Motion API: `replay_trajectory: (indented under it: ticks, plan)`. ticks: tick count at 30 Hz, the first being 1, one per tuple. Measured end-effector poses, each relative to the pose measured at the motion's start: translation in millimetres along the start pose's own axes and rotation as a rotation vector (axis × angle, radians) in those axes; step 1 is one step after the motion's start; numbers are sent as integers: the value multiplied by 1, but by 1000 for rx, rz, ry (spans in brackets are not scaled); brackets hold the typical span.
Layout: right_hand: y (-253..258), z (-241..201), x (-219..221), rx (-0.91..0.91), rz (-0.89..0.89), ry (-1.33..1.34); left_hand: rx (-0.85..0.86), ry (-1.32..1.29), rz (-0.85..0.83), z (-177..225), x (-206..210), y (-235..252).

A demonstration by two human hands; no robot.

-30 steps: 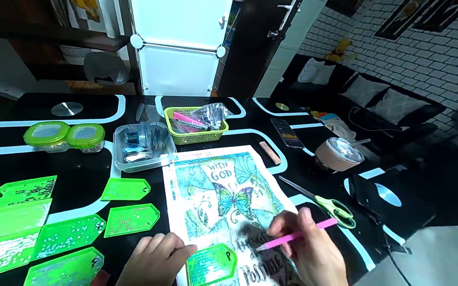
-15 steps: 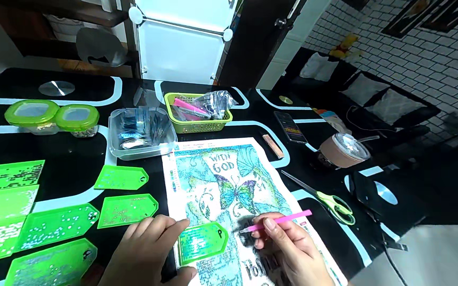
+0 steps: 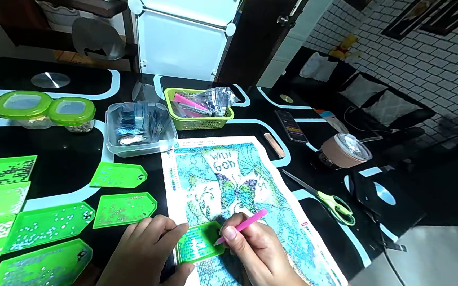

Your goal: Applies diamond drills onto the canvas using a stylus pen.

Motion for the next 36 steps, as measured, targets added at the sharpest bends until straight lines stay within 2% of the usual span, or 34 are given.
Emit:
replay_trajectory:
  ticks: [16,19,22,24,30,36]
  plan:
    - [1,0,1,-30,9,-28,13,4,20,0,0,0]
    - [-1,0,0,13,21,128,18,19,26,0,0,0]
    - [-9,-6,2,172,36,390,15,26,26,0,0,0]
    - [-18,-10,7,248,42,434,17,33,40,0,0,-1]
    - [-28,-8,16,165,35,228,11,43,45,-1,1,-2]
    - [-28,-10,15,154,22,163,16,53,52,0,1,-1]
Point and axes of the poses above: each hand's wrist, its own y-axis towards the middle knuckle, its own x-axis out of the palm, z = x × y, the point moved 6 cm from there along y, towards the middle knuckle, and after that the axes turned 10 degrees about -z, right-handed, at the moved point
